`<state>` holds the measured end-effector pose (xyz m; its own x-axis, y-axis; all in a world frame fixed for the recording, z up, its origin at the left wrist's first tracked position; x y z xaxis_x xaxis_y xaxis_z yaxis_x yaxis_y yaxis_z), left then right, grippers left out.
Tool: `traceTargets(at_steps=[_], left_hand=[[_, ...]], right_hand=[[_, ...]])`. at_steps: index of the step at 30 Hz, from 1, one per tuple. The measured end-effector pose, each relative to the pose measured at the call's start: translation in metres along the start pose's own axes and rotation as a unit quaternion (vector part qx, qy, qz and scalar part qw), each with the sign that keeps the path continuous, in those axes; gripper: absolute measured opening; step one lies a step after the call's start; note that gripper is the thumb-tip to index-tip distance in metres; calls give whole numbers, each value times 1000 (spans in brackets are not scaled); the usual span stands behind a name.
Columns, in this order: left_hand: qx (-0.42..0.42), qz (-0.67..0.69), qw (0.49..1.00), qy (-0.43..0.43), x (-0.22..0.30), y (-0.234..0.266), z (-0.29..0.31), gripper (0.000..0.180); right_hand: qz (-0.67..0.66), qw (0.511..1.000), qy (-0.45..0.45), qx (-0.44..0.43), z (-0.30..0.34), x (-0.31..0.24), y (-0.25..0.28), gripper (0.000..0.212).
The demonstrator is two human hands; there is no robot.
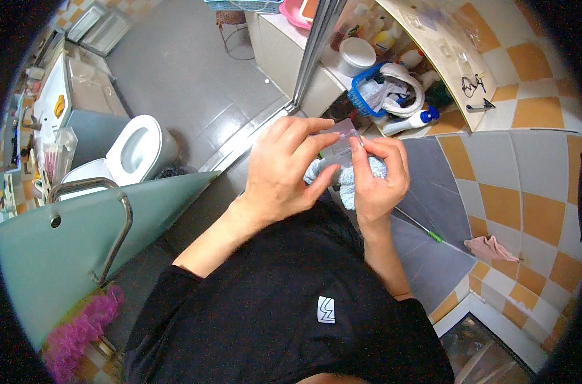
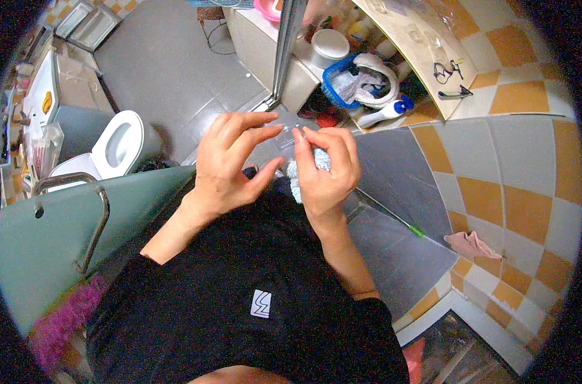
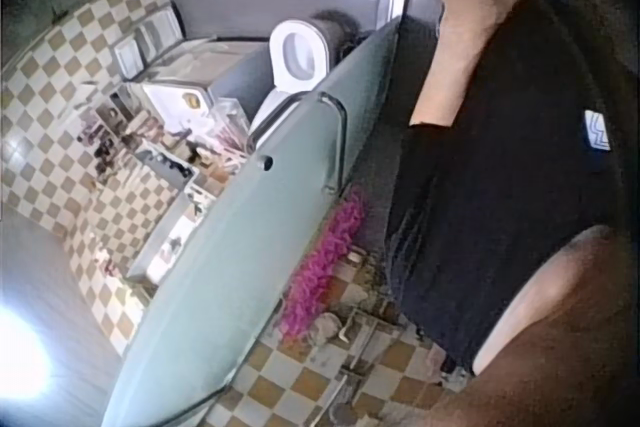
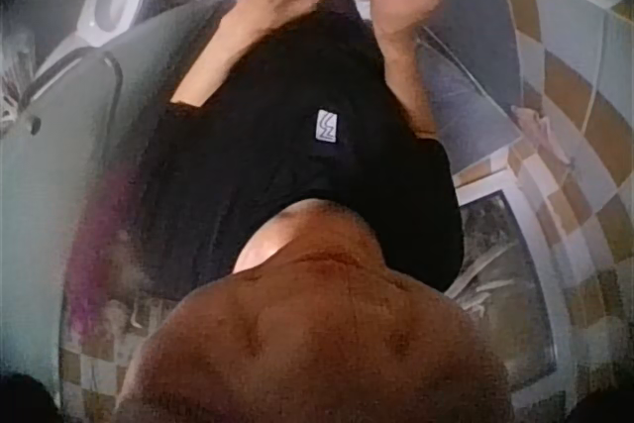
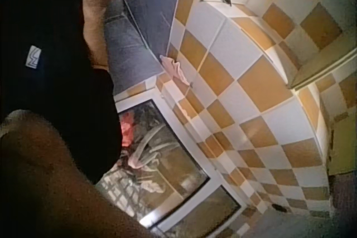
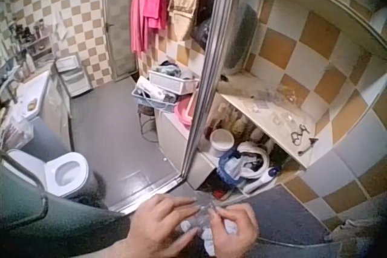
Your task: The person wipes the wall tile with a cloth, peels the adhesive backing from a plastic hook, and presses the hook onto the tile surface.
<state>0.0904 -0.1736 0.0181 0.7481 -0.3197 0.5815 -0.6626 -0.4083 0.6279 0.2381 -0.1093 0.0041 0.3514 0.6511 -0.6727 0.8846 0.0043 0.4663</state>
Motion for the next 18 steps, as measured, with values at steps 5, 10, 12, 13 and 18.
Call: traceTargets(at_steps=[5, 10, 12, 13, 18], left_hand=[[11, -10, 1000, 5, -18, 4, 9, 38], [14, 26, 1000, -9, -27, 0, 12, 38], [6, 27, 999, -33, -27, -1, 11, 38], [-3, 33, 999, -37, -28, -2, 10, 39], [32, -2, 998, -46, -29, 1, 9, 43]], right_hand=[[-15, 999, -21, -32, 0, -3, -12, 19], [-34, 997, -37, -55, 0, 2, -18, 17], [-46, 996, -44, -63, 2, 7, -22, 17], [-52, 995, -54, -66, 4, 10, -23, 17], [-70, 994, -67, -58, 5, 15, -24, 17]])
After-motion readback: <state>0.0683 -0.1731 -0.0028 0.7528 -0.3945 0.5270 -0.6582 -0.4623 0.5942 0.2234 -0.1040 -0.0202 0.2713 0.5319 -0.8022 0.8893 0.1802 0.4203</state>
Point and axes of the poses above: each hand's wrist, its own z-axis away from the middle knuckle, its own y-axis out of the back of the hand, x = y × z, the point moved 10 cm from there along -z, towards the middle knuckle, and after that the axes turned 7 degrees about -x, right-handed, at the moved point
